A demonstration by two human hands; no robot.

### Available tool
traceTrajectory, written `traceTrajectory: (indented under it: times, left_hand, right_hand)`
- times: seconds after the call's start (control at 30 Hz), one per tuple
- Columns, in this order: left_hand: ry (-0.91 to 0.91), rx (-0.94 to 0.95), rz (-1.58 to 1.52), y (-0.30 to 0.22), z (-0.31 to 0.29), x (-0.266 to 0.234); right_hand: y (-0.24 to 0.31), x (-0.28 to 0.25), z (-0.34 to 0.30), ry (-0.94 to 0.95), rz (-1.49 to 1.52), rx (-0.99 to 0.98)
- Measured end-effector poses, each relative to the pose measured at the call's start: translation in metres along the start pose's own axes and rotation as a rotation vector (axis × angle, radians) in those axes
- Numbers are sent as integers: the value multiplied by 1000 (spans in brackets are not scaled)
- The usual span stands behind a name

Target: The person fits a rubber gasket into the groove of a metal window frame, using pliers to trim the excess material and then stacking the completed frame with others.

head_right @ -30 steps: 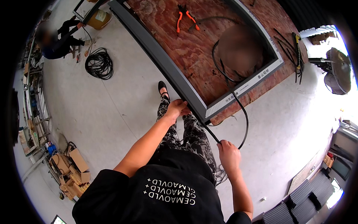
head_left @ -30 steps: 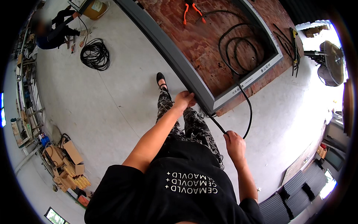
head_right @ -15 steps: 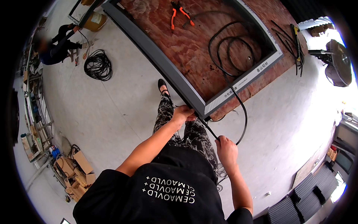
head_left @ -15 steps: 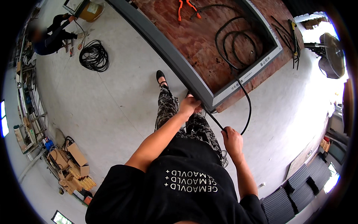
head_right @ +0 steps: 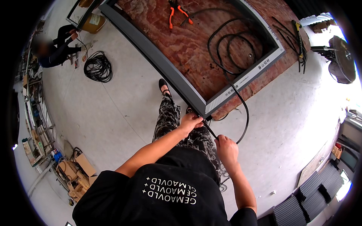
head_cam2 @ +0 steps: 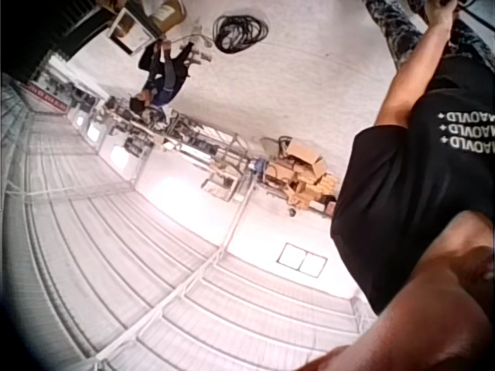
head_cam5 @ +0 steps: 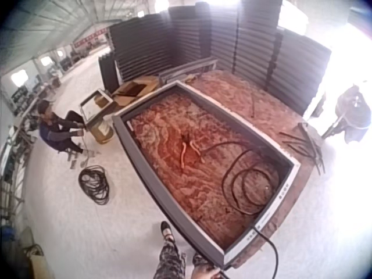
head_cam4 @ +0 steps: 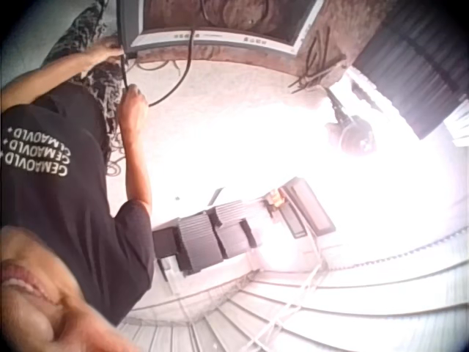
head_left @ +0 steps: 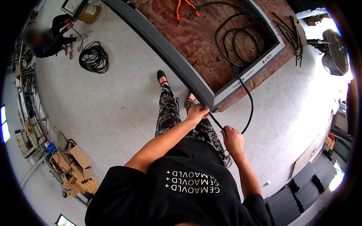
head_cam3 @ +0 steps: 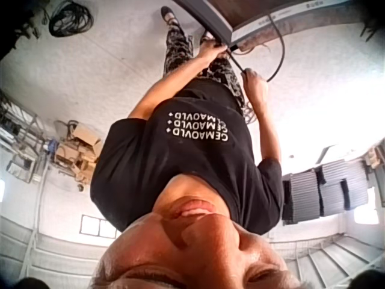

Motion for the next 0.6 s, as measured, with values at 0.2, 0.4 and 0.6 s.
traceTrajectory:
  times: [0.2, 0.4, 0.6]
  left_hand:
    - [32, -121, -64, -15, -5, -6]
    - [32, -66, -78, -14, 6, -17]
    - [-56, 62, -54, -8, 10, -17]
  right_hand:
    - [0, -3, 1, -43, -12, 34]
    - [1, -9, -5, -182, 21, -33]
    - [4, -6, -2, -138, -17, -57]
Point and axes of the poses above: each hand's wrist, its own z-axis towards the middle knuckle, its own x-axis out of the palm, y = z × x, the point moved 3 cm from there along z, towards the middle knuckle, and after that the axes turned 5 degrees about -x, right-handed, at the moved point
